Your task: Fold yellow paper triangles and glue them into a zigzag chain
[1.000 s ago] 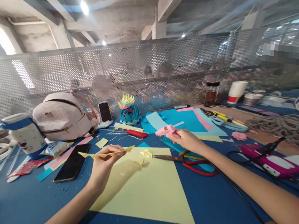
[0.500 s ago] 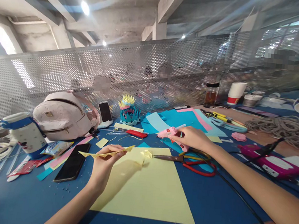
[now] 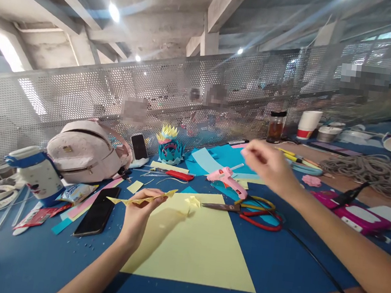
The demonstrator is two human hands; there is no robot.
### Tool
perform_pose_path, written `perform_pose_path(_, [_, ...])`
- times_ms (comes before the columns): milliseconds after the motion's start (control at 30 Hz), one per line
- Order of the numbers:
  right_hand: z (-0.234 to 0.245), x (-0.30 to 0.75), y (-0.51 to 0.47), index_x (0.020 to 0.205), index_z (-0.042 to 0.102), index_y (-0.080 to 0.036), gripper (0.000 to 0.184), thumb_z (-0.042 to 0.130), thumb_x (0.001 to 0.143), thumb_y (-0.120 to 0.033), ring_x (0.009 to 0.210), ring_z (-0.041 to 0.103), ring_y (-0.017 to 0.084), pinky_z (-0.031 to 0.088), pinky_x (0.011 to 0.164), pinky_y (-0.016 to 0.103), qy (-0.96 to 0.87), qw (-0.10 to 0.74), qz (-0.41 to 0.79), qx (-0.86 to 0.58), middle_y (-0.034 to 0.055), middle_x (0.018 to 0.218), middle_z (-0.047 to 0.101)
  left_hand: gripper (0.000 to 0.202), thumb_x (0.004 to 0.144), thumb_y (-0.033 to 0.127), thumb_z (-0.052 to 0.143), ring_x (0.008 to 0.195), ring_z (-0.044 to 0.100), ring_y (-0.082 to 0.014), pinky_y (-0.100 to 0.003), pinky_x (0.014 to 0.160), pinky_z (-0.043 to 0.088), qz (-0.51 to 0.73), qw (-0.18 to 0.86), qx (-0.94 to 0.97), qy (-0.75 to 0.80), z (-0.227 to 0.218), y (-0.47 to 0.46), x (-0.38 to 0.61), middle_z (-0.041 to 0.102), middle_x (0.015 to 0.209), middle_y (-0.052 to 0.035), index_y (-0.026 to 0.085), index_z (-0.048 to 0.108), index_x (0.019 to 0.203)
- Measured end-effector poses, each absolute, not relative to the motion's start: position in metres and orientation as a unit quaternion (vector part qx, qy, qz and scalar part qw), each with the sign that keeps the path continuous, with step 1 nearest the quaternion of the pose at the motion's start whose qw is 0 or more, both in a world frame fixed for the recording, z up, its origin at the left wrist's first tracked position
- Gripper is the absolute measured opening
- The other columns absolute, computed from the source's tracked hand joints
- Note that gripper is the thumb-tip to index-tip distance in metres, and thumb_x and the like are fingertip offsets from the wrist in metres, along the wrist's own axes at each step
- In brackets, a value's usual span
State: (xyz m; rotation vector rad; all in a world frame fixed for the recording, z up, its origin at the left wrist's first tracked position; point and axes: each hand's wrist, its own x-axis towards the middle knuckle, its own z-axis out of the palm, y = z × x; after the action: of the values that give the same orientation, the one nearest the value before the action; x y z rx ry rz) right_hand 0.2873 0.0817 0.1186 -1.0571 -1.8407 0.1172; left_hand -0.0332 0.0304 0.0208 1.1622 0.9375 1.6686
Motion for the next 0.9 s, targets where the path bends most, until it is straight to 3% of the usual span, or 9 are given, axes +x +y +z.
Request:
perform_pose_path(133, [0.088, 0.233, 0.070, 0.094, 0.064, -0.023, 0.011, 0.057, 0.095, -0.031, 0.075, 0.062, 0.018, 0.041, 0.068, 0.027, -0.893, 0.240, 0.109, -0.364, 0.0013, 0.088, 0.069, 0.024, 0.065, 0.032, 0.091, 0.086, 0.067, -0.0190, -0.031, 0.082, 0.055, 0.668, 0.441, 0.466, 0.377, 0.019, 0.030, -0.034, 0.071, 0.088, -0.0050, 0.017, 0.073, 0.070])
perform_pose_path(200, [0.067, 0.210, 0.072, 0.102, 0.066, -0.023, 0.011, 0.061, 0.092, -0.022, 0.096, 0.064, 0.022, 0.042, 0.073, 0.028, -0.925, 0.178, 0.102, -0.320, 0.0046, 0.106, 0.070, 0.024, 0.066, 0.032, 0.090, 0.086, 0.067, -0.0188, -0.031, 0.083, 0.055, 0.666, 0.442, 0.467, 0.378, 0.018, 0.031, -0.034, 0.071, 0.089, -0.0051, 0.016, 0.073, 0.070])
perform_pose_path(300, [0.041, 0.189, 0.081, 0.102, 0.066, -0.021, 0.014, 0.069, 0.088, -0.022, 0.104, 0.062, 0.026, 0.043, 0.074, 0.029, -0.938, 0.135, 0.092, -0.305, 0.0065, 0.105, 0.068, 0.024, 0.067, 0.033, 0.089, 0.086, 0.067, -0.0188, -0.031, 0.083, 0.055, 0.665, 0.443, 0.470, 0.375, 0.016, 0.033, -0.036, 0.071, 0.090, -0.0053, 0.016, 0.072, 0.070])
perform_pose_path(500, [0.036, 0.179, 0.085, 0.088, 0.066, -0.021, 0.003, 0.068, 0.087, -0.019, 0.091, 0.065, 0.021, 0.040, 0.068, 0.025, -0.929, 0.156, 0.114, -0.316, 0.0025, 0.095, 0.070, 0.026, 0.065, 0.035, 0.090, 0.085, 0.068, -0.0198, -0.034, 0.084, 0.056, 0.663, 0.447, 0.471, 0.373, 0.017, 0.034, -0.035, 0.071, 0.086, -0.0050, 0.017, 0.072, 0.069])
perform_pose_path(667, [0.041, 0.190, 0.073, 0.082, 0.065, -0.021, 0.008, 0.067, 0.084, -0.013, 0.076, 0.064, 0.017, 0.037, 0.064, 0.024, -0.905, 0.214, 0.166, -0.327, -0.0008, 0.083, 0.070, 0.027, 0.063, 0.035, 0.091, 0.086, 0.068, -0.0200, -0.035, 0.085, 0.057, 0.659, 0.448, 0.465, 0.385, 0.018, 0.032, -0.033, 0.072, 0.086, -0.0051, 0.016, 0.072, 0.069])
perform_pose_path(900, [0.029, 0.205, 0.071, 0.076, 0.061, -0.019, 0.014, 0.061, 0.090, -0.019, 0.084, 0.062, 0.018, 0.045, 0.071, 0.025, -0.903, 0.312, 0.209, -0.211, 0.0042, 0.087, 0.067, 0.028, 0.063, 0.036, 0.091, 0.085, 0.070, -0.0213, -0.035, 0.083, 0.058, 0.653, 0.445, 0.468, 0.396, 0.015, 0.034, -0.034, 0.073, 0.087, -0.0067, 0.016, 0.073, 0.070])
